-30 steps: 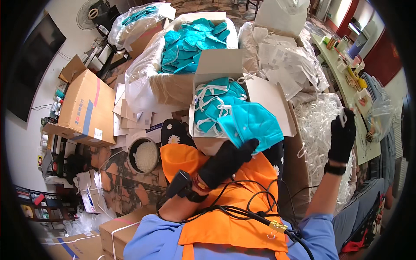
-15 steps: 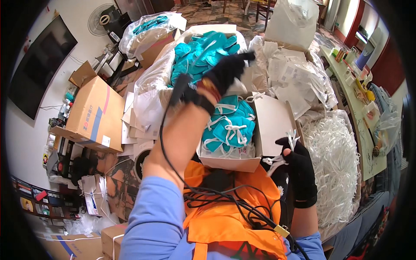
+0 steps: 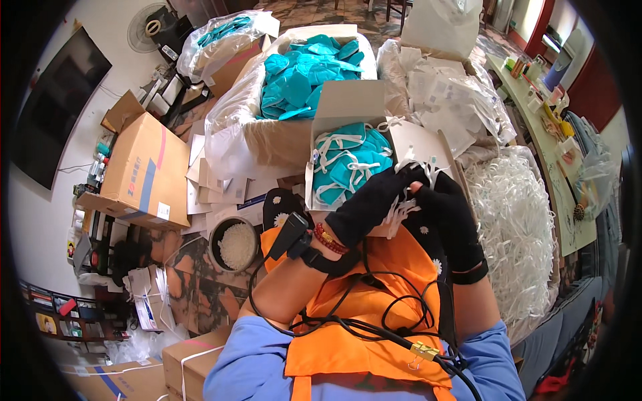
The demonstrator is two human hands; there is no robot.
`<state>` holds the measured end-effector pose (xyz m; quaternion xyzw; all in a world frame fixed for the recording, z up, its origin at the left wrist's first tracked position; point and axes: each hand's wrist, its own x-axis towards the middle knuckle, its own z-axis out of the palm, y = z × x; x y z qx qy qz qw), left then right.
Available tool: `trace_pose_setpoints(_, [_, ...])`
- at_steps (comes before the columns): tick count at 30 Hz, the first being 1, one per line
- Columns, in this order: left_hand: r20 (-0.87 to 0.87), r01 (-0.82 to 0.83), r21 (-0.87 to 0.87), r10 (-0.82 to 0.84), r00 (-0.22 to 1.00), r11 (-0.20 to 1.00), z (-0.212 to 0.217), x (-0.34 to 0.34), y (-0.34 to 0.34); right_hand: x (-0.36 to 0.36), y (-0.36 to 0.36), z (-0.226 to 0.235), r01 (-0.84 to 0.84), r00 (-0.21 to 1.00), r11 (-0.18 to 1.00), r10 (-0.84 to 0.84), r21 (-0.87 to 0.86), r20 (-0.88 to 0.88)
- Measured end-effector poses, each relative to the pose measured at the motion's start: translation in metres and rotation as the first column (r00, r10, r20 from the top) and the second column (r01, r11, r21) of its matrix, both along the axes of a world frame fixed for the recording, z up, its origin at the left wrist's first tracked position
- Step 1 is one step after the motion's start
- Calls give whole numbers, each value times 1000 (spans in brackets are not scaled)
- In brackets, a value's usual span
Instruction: Packing face masks into small cardboard boxes from a larger supply.
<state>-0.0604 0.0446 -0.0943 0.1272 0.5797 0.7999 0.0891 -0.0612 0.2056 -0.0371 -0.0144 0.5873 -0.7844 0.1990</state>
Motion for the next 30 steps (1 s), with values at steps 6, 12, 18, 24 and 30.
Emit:
trace_pose_setpoints(6, [-296,-140,-200,76,952,970,9,9,4,-12,-1,-29,-111,965,982,143,152,-219])
trace_pose_setpoints(12, [-116,12,-283,-46,992,959,7,8,-4,-16,-1,-29,-193,957,913,256,359,-137])
trace_pose_setpoints(18, [-679,-490,-678,-210,703,548,-22,3,-19,-15,1,-13,-88,973,987,114,132,-203])
trace_pose_setpoints(24, [215,178,215,-225,950,960,-6,18,-25,-33,16,14,-15,996,975,34,222,-83])
trace_pose_setpoints(30, [303,127,106,-154,940,986,0,21,-18,-37,17,14,36,990,972,-4,232,-138])
